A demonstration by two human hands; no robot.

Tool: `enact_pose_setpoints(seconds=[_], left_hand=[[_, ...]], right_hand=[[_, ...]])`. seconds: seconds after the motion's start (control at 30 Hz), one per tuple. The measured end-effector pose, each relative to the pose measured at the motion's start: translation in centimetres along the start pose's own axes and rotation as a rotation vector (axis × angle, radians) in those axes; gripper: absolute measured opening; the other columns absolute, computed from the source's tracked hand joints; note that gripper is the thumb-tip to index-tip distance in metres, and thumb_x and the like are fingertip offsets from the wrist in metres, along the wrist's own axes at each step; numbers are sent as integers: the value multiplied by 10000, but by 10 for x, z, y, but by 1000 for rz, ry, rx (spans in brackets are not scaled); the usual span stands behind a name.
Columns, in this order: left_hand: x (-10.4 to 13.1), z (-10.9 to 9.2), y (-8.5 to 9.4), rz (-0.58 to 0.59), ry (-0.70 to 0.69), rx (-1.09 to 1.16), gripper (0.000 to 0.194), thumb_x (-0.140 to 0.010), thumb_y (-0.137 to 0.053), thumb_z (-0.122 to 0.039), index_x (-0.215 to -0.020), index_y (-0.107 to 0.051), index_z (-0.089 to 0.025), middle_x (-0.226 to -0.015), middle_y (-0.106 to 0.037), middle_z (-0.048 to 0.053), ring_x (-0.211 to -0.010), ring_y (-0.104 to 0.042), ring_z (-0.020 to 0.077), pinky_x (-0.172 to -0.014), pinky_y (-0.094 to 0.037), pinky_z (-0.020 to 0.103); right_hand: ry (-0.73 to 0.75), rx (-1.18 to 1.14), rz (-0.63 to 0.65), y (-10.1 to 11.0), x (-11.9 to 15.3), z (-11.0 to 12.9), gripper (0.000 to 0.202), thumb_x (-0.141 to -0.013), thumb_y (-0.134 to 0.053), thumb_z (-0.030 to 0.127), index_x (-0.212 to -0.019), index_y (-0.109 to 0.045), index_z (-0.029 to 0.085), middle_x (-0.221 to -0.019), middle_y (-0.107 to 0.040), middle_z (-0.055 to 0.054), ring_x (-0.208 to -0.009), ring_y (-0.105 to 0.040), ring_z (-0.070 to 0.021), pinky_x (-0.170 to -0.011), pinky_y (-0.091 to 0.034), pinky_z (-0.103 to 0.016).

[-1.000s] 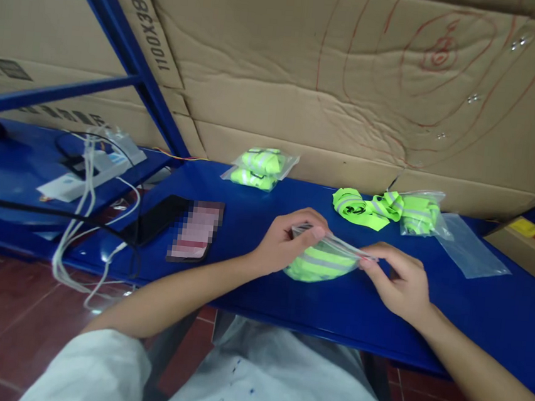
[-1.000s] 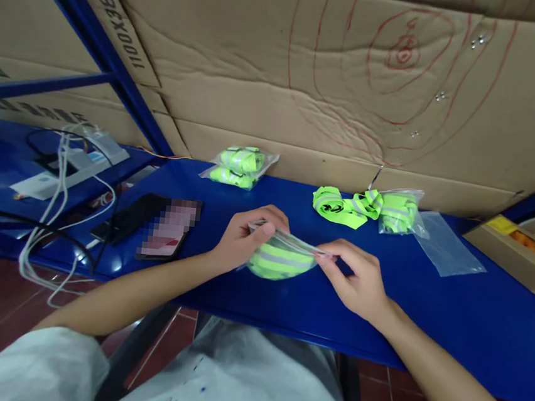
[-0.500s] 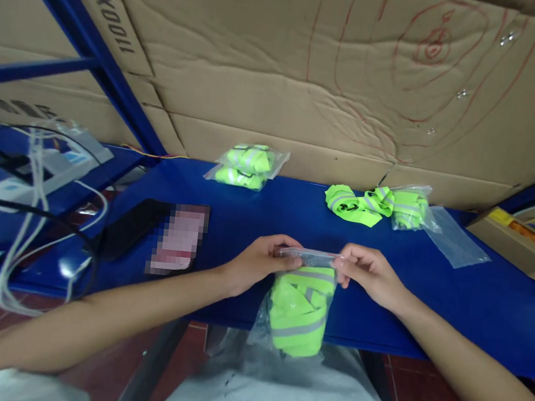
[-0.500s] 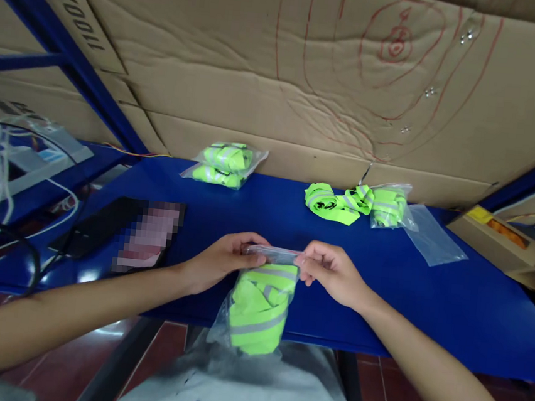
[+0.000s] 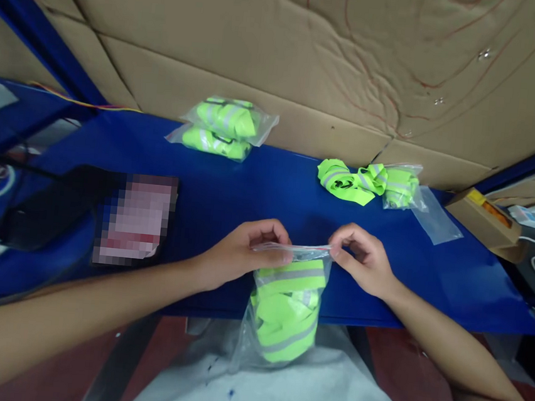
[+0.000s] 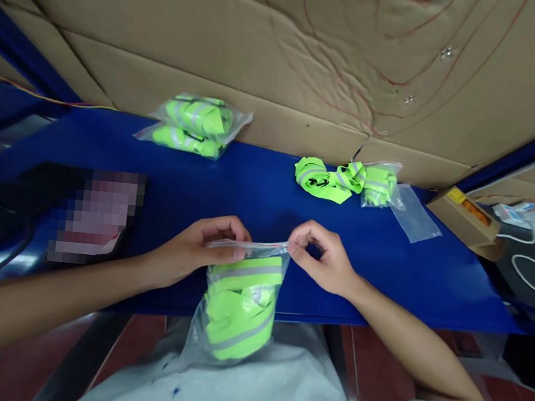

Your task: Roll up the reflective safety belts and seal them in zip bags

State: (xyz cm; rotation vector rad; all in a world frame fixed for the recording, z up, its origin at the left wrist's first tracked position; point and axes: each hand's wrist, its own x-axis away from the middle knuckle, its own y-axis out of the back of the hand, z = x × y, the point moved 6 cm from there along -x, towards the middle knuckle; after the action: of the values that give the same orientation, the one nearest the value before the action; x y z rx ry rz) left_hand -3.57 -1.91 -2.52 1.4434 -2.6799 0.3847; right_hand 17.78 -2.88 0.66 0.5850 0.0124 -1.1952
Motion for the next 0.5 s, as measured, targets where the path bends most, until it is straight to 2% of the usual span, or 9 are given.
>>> enact_pose_setpoints(seconds=[0.23,0.4,0.5], left_hand=[[-3,-2,-2,-53,-65,-19,322,-778,-845,-403,-807,-644,-154,-780,-628,-19,-720,-537,96,-664,-382,222],[-13,-8,-7,-105,-62,55,323,-733,-864,-387,-769,-640,-157,-739,-615,-27,-684,-522,93,-651,-375,225],[-20,-7,-9,-93,-75,70,315,-724,-871,-375,-772,-649,-156,-739,-616,-29,-684,-521,92,-654,-375,224]], right_hand=[[-99,-112,53,-2,1,-11,127,-977,-696,288,-907,-635,202,-775,-613,21,-667,-548,-83,-621,-429,-219],[-135,-93,23,1,0,-12,190,-977,-682,341,-875,-617,195,-792,-609,3,-691,-549,-101,-636,-426,-235],[-145,-78,7,4,-2,-13,209,-967,-682,358,-857,-616,193,-781,-601,-1,-681,-542,-109,-624,-423,-241]])
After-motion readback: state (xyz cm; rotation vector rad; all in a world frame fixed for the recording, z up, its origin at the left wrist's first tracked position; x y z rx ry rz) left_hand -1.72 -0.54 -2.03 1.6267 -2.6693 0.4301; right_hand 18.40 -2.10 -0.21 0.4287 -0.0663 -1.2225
